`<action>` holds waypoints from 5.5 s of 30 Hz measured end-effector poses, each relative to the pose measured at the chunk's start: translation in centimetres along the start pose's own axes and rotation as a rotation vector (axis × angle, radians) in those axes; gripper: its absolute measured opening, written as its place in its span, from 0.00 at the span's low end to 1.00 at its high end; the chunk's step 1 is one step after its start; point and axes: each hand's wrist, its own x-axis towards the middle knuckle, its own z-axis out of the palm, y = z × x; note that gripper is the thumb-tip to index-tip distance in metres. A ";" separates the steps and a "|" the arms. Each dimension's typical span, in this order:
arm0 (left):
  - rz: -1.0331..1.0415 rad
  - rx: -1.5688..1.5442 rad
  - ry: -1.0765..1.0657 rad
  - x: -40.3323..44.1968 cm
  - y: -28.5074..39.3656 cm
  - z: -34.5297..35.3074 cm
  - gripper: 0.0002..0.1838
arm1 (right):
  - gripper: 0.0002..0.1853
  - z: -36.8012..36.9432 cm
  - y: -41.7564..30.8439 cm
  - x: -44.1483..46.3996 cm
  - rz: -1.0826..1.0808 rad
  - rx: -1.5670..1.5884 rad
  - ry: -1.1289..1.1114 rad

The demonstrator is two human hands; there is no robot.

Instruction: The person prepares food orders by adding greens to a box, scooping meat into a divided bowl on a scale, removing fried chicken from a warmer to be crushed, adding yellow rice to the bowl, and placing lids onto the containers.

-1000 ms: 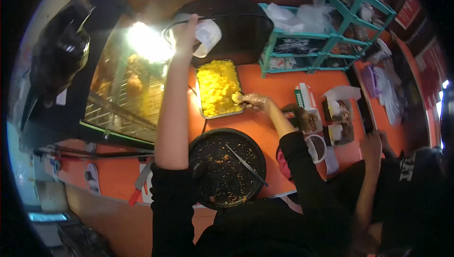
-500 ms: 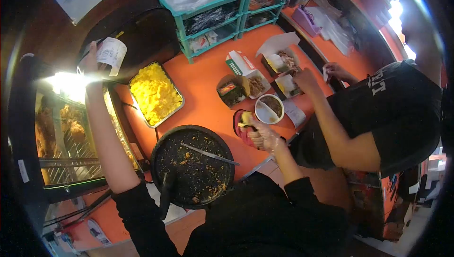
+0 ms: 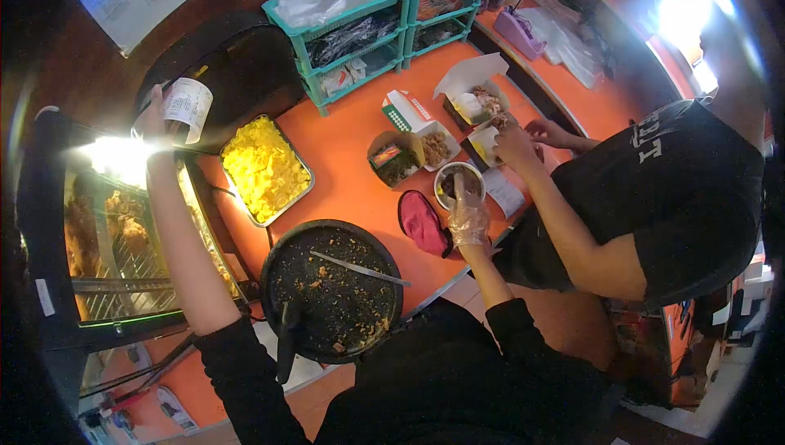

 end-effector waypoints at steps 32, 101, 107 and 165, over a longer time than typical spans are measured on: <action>-0.054 -0.312 -0.032 -2.2 0.5 0.9 0.24 | 0.14 -3.7 1.4 1.1 -0.041 0.082 -0.195; -0.132 -0.119 0.273 -36.9 -21.3 2.7 0.11 | 0.37 8.3 -21.7 5.1 0.543 1.674 -0.624; -0.168 -0.482 -0.604 -41.0 -16.3 2.2 0.16 | 0.13 3.6 -16.1 0.3 -0.048 1.423 -0.237; -0.029 -1.170 -0.307 -45.6 -10.8 6.2 0.45 | 0.31 -12.6 -26.2 -2.7 -0.615 0.785 0.238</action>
